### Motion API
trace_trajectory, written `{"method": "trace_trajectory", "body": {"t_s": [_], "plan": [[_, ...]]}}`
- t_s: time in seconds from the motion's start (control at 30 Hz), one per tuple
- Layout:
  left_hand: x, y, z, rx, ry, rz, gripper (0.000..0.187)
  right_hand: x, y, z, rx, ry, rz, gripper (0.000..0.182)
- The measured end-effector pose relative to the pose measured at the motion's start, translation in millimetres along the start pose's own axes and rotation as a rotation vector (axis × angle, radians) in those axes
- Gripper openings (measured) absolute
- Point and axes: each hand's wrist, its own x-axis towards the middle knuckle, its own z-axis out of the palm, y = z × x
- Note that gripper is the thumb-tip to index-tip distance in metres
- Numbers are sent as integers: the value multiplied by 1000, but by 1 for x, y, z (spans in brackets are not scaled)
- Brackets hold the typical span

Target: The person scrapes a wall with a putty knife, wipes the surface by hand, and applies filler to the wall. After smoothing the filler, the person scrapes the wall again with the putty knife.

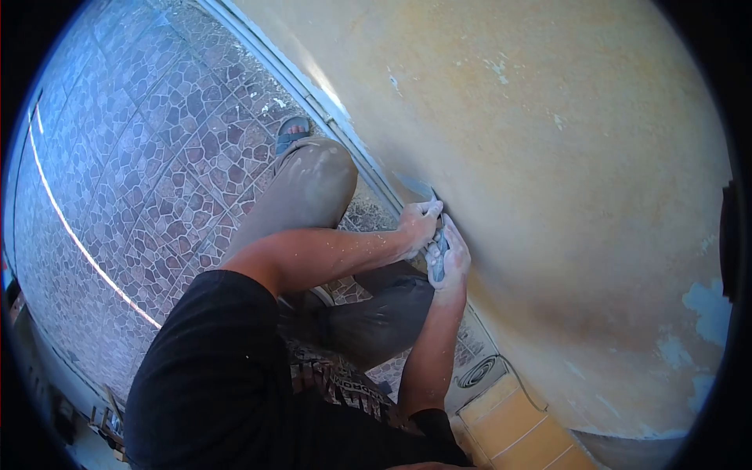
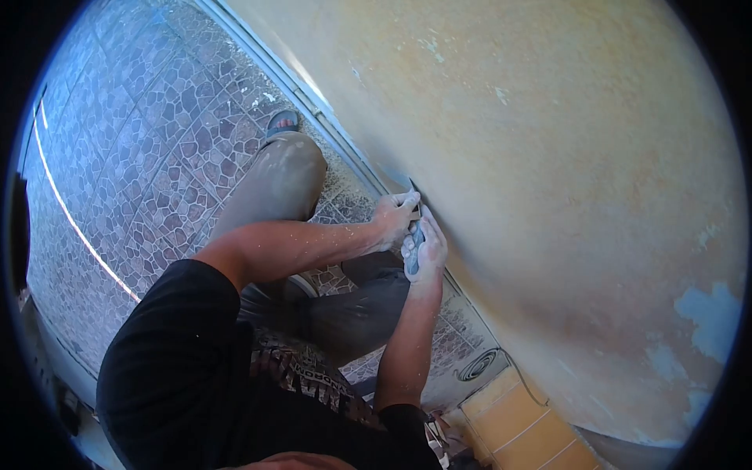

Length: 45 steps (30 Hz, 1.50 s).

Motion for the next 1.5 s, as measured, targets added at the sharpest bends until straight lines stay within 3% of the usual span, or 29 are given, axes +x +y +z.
{"method": "trace_trajectory", "body": {"t_s": [0.03, 0.2, 0.27, 0.43, 0.57, 0.63, 0.87, 1.0, 1.13, 1.2, 1.27, 1.4, 1.5], "plan": [[-4, 2, -3, -57, -42, -90, 29, -3, 0, 2, -76, 29, -1, 46], [-4, 2, -7, 14, -40, -20, 28, -26, -3, 25, -74, 41, -60, 44], [1, -1, -10, 200, -73, 60, 29, -26, 0, 28, 28, 12, -95, 44], [27, -15, -12, 70, 53, 41, 33, 8, 3, 30, -27, 114, -24, 42], [-8, 9, -7, -1, 13, -66, 33, -12, 6, 26, -52, 114, -66, 42], [9, -14, -7, 82, -31, 99, 33, -13, 9, 23, 17, 55, -117, 41], [29, -8, -11, 92, 119, -5, 32, 16, 10, 40, -30, 198, -31, 41], [-9, 6, -5, 36, -61, -19, 31, -18, 10, 27, -62, 105, -120, 42], [4, -5, -5, 152, -62, 58, 31, -10, -1, 5, 60, -16, -46, 44], [-1, -3, -3, 122, -98, 91, 29, -12, -5, 0, 16, 27, -21, 44], [-9, 5, -3, 74, -23, 2, 27, -13, 0, 6, -82, 17, -48, 44], [-1, 4, -9, 238, -3, 89, 30, -8, 6, 22, -26, 61, -84, 45], [5, 2, -10, 202, -58, 68, 32, -6, -5, 6, -5, 52, 8, 46]]}}
